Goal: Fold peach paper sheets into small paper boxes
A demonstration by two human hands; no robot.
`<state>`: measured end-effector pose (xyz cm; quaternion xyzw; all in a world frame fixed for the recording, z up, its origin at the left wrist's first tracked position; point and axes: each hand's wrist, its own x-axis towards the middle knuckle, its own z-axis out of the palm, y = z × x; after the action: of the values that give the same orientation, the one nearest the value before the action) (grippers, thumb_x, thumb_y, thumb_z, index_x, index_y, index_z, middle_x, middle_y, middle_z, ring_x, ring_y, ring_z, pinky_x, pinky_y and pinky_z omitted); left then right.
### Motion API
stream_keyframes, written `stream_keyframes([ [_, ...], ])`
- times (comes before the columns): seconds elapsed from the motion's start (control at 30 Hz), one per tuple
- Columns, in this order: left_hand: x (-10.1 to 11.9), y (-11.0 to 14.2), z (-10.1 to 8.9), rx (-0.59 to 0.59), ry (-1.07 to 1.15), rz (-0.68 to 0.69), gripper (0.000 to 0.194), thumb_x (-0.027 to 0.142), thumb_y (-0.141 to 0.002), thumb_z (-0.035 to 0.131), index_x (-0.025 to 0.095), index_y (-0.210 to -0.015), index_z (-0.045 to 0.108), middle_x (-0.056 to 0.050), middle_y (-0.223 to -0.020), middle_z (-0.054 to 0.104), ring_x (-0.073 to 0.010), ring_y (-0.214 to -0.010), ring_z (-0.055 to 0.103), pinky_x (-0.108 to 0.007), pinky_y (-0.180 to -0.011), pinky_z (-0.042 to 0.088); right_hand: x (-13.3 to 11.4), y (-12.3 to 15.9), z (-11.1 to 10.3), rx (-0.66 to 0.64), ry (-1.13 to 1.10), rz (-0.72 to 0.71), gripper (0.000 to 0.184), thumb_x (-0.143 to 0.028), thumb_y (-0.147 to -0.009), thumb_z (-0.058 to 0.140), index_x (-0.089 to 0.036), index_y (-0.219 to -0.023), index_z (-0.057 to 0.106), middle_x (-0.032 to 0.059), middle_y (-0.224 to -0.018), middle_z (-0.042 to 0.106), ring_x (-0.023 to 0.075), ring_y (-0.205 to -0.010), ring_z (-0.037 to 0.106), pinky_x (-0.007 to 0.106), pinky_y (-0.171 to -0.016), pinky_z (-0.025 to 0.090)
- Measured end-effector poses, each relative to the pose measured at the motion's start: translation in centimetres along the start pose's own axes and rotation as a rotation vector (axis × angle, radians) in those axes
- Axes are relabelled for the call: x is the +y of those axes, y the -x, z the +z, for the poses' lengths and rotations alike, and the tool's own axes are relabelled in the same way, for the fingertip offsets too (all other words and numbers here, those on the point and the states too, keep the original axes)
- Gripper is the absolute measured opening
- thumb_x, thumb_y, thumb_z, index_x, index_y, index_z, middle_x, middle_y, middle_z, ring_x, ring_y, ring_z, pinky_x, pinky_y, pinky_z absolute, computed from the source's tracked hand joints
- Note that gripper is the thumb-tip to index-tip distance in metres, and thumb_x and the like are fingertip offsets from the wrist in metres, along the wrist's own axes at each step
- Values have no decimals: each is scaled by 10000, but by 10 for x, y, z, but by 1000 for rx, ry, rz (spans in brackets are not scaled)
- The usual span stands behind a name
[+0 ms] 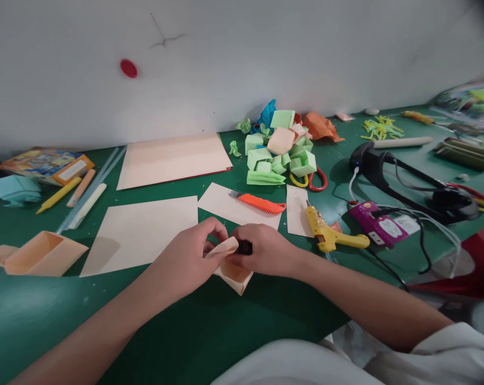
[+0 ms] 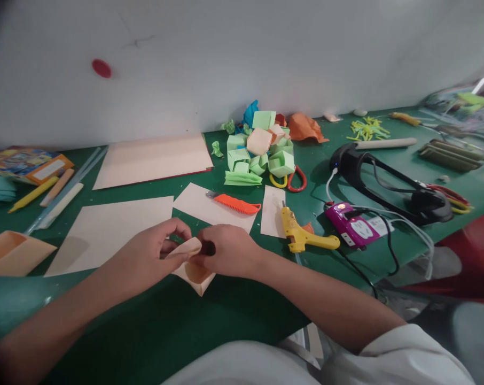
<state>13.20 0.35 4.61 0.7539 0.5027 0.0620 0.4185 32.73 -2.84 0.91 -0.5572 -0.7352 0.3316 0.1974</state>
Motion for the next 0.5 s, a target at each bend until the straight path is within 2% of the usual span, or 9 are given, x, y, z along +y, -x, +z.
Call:
stream_keyframes([
  [0.17, 0, 0, 2, 34, -37, 56, 181, 419, -852, 603, 250, -913, 578, 13, -752, 626, -161, -618, 556, -261, -516, 381, 0, 2, -6, -59, 28, -84, 224, -280, -812, 746, -196, -695, 575, -12, -702, 579, 126, -651, 495, 256, -570, 325],
  [0.23, -1, 0, 3, 25, -2, 79, 183, 409, -847, 616, 252, -932, 576, 10, -803, 633, -165, -663, 585, -261, -541, 422, 1, 2, -7, -70, 27, -92, 242, -276, -822, 735, -192, -666, 570, -12, -683, 576, 125, -648, 497, 256, -571, 329],
  [0.37, -7, -4, 1, -4, 126, 127, 216, 378, -828, 658, 257, -990, 582, -22, -1000, 678, -199, -868, 673, -299, -708, 548, 3, 1, -5, -41, -14, -58, 271, -256, -834, 730, -182, -632, 565, -19, -662, 575, 105, -600, 480, 246, -536, 308],
  [0.5, -16, -12, -8, -17, 197, 100, 253, 383, -784, 698, 242, -970, 597, -21, -937, 688, -211, -861, 682, -313, -718, 562, 6, -1, -3, 38, -84, -27, 225, -230, -839, 722, -183, -657, 599, -37, -638, 578, 91, -566, 469, 233, -507, 278],
])
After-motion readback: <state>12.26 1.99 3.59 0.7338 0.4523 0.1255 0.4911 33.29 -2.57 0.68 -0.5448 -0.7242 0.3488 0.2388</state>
